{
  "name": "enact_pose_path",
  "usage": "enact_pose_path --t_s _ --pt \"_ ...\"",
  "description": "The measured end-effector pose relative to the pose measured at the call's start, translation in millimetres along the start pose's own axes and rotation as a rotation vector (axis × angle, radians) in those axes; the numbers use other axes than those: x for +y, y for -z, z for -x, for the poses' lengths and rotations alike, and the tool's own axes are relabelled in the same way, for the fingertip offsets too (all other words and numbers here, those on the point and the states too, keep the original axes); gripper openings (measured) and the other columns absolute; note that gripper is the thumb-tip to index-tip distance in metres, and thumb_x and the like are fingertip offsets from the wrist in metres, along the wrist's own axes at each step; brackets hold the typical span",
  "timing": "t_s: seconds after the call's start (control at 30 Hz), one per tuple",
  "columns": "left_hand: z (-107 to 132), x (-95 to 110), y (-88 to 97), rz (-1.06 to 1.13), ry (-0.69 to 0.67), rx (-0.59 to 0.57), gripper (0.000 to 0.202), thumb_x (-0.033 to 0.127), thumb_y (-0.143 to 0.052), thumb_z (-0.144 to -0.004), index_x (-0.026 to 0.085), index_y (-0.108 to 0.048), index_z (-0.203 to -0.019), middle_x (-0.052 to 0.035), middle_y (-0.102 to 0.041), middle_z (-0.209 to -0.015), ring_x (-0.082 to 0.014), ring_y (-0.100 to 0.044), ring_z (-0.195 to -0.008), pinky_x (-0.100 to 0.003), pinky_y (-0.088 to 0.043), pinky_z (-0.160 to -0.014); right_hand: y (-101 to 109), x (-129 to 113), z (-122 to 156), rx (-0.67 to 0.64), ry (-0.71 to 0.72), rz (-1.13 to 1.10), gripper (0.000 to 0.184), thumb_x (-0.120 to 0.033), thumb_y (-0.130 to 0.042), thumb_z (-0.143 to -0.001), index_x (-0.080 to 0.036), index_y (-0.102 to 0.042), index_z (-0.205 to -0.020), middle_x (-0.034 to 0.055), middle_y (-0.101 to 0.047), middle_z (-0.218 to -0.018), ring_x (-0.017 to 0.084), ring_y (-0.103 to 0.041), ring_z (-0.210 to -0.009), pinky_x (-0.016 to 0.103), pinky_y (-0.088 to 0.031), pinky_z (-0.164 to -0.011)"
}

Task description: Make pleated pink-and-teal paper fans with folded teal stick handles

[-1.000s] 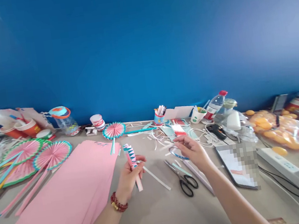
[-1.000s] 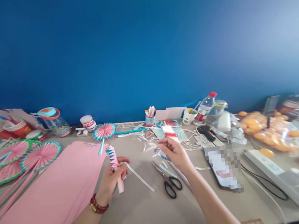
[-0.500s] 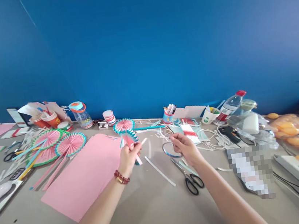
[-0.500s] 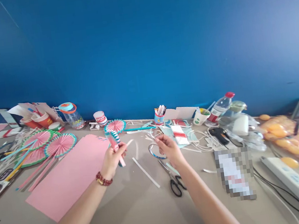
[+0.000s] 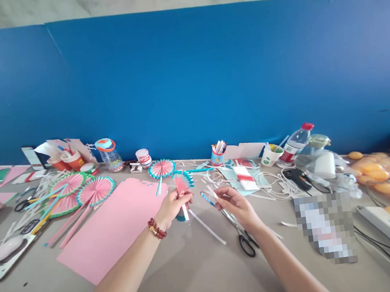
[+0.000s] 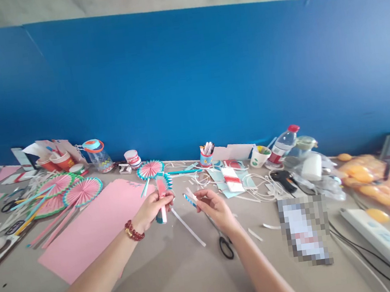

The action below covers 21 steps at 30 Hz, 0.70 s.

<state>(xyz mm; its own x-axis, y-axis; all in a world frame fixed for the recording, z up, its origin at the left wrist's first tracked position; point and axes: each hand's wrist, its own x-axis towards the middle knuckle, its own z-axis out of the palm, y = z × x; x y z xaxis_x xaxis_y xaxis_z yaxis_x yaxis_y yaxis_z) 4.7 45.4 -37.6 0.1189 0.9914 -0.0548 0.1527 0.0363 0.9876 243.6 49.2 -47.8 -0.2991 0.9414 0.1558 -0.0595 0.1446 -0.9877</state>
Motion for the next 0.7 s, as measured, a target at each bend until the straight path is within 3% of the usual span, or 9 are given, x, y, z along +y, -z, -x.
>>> enact_pose_path --t_s 0.1,0.23,0.37,0.5,0.6,0.7 --pt "19.7 -0.3 1.0 0.001 0.013 -0.015 0.028 0.041 -0.065 -0.08 0.016 -0.065 -0.093 -0.0048 -0.066 -0.083 -0.0176 -0.062 -0.071 -0.028 -0.049 -0.063 -5.0 5.2 3.9 -0.029 0.031 0.016 0.034 -0.05 -0.072 -0.083 -0.021 -0.065 -0.098 0.0015 -0.065 -0.076 0.017 -0.061 -0.072 0.03 -0.048 -0.068" --pt "43.6 -1.3 6.9 -0.04 -0.007 -0.027 0.018 0.033 -0.062 -0.08 0.016 -0.066 -0.085 -0.0037 -0.064 -0.079 -0.0172 -0.057 -0.072 -0.026 -0.044 -0.064 -2.2 12.4 9.5 0.049 0.062 -0.03 0.027 -0.046 -0.07 -0.085 -0.022 -0.061 -0.094 -0.0011 -0.061 -0.071 0.015 -0.058 -0.068 0.028 -0.047 -0.067" --pt "59.6 -3.2 7.8 -0.075 -0.05 -0.046 0.033 0.043 -0.052 -0.089 0.017 -0.067 -0.077 -0.0042 -0.063 -0.076 -0.0178 -0.054 -0.071 -0.027 -0.041 -0.065 8.0 16.3 9.3 0.139 0.1 -0.069 0.024 -0.044 -0.068 -0.087 -0.025 -0.057 -0.096 -0.0032 -0.056 -0.071 0.015 -0.056 -0.069 0.031 -0.049 -0.074" --pt "65.6 -5.0 1.3 -0.109 -0.088 -0.064 0.058 0.055 -0.033 -0.097 0.017 -0.061 -0.064 -0.0029 -0.056 -0.061 -0.0157 -0.048 -0.058 -0.027 -0.037 -0.058 10.4 16.5 7.2 0.201 0.151 -0.079 0.025 -0.044 -0.069 -0.085 -0.025 -0.057 -0.096 0.0 -0.059 -0.09 0.013 -0.056 -0.07 0.03 -0.05 -0.072" --pt "65.5 -5.4 -4.0 -0.178 -0.179 -0.038 0.057 0.054 -0.031 -0.099 0.018 -0.056 -0.061 -0.0006 -0.05 -0.058 -0.0146 -0.045 -0.056 -0.027 -0.036 -0.057 4.0 15.8 7.4 0.203 0.189 -0.063 0.023 -0.043 -0.071 -0.083 -0.024 -0.06 -0.092 0.0018 -0.055 -0.105 0.011 -0.055 -0.068 0.029 -0.05 -0.069" --pt "62.2 -3.5 -7.0 -0.21 -0.249 -0.024 0.052 0.051 -0.036 -0.099 0.019 -0.055 -0.062 -0.0002 -0.051 -0.062 -0.0153 -0.047 -0.061 -0.027 -0.038 -0.062 -2.3 14.2 8.8 0.185 0.206 -0.036 0.023 -0.043 -0.071 -0.082 -0.023 -0.062 -0.087 0.0024 -0.053 -0.108 0.01 -0.055 -0.067 0.028 -0.05 -0.065"
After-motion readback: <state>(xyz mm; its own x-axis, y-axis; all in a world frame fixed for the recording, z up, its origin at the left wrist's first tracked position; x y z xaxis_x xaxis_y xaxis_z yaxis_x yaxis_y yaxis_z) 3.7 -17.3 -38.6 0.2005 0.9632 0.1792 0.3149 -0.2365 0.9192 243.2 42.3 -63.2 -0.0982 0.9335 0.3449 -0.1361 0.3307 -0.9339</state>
